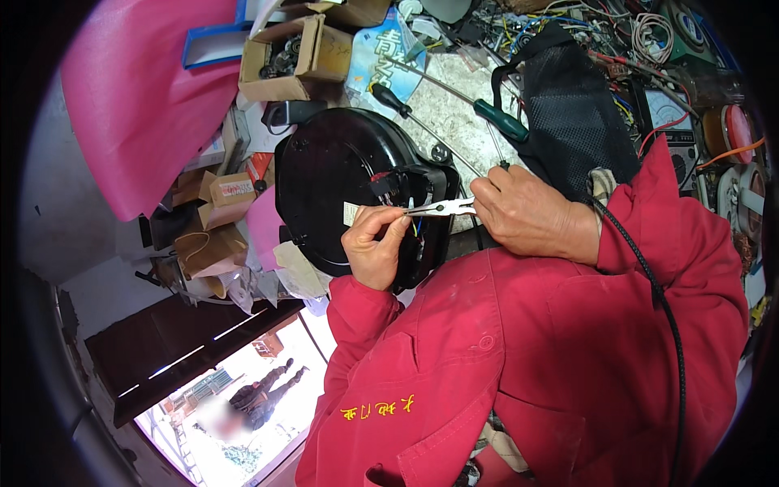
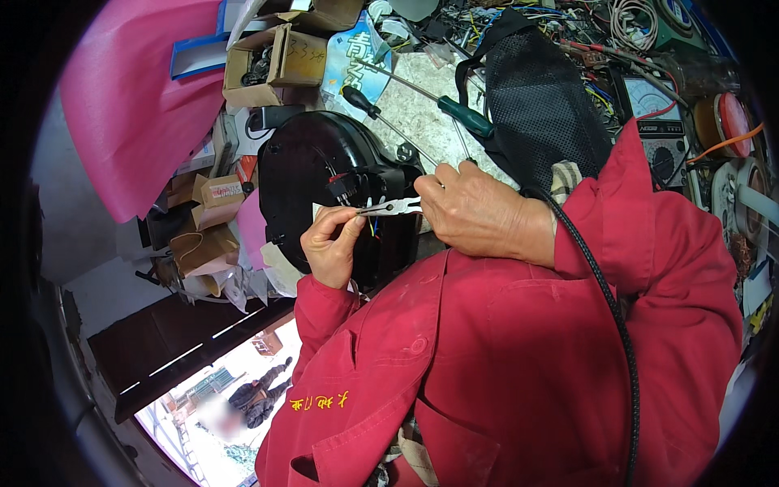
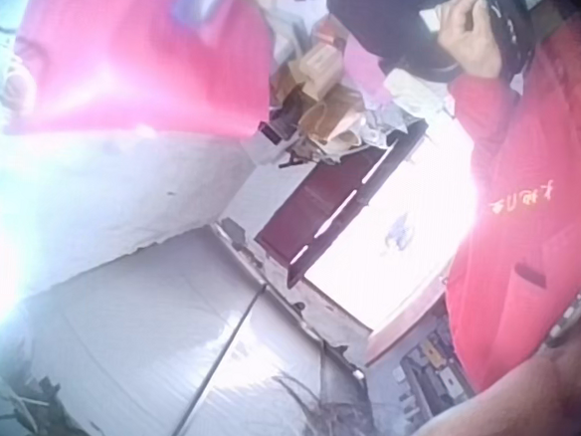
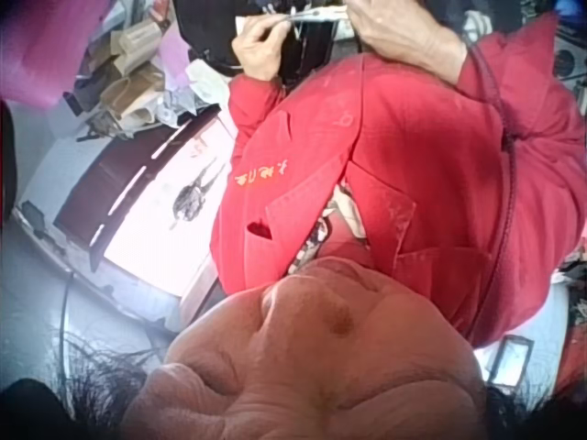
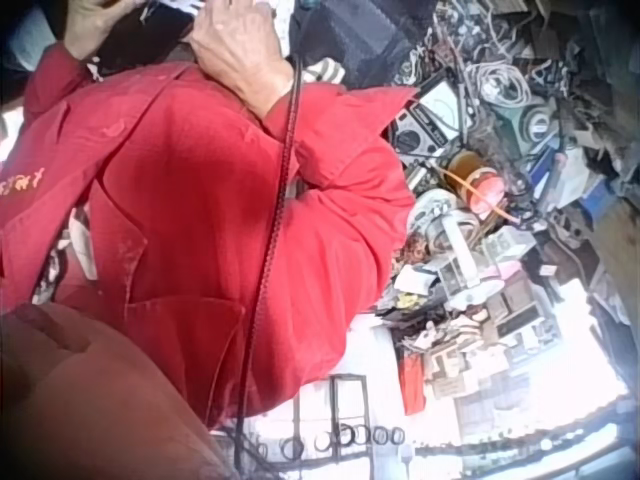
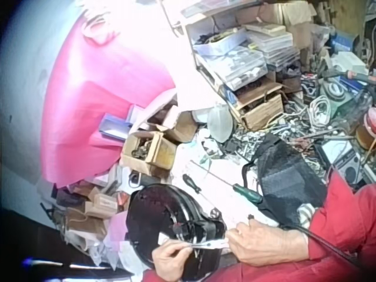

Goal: The person works on the underside of a black circular appliance, using pliers and a screwdriver to strip, twist, and connect wires. They repeatedly adjust wire positions and tighten connections while handling the device and tools.

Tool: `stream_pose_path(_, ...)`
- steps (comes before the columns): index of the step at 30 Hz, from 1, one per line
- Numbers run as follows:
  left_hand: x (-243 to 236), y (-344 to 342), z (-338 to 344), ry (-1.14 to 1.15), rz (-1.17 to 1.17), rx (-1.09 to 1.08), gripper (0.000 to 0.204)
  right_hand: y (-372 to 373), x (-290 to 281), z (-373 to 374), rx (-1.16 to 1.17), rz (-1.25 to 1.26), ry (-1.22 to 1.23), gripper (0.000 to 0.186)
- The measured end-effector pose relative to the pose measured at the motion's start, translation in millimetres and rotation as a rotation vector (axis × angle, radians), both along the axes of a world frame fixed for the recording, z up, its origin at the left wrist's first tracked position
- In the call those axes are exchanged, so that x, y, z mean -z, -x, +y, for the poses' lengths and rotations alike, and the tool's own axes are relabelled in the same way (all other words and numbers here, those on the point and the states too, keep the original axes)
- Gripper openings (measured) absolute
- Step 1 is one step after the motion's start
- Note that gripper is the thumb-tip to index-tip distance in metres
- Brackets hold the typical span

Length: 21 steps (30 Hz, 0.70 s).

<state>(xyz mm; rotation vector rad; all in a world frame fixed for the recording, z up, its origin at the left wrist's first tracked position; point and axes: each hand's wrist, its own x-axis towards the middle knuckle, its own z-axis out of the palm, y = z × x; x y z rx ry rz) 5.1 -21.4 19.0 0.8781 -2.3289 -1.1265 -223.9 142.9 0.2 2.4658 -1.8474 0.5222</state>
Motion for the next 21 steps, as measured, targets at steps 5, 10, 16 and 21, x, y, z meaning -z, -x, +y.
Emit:
stream_pose_path(5,0,1,1,0.007,0.009,-0.002,0.009,-1,1,1,0.018,-0.035,0.002,0.020)
stream_pose_path(10,0,1,-1,-0.019,-0.017,-0.014,0.009,1,-4,0,0.084,-0.015,0.064,0.019)
stream_pose_path(16,-8,5,2,0.141,-0.043,0.032,0.009,4,-11,0,0.088,0.038,0.060,0.020)
stream_pose_path(21,-13,11,5,0.266,-0.064,0.084,0.009,5,-15,2,0.083,0.070,0.069,0.020)
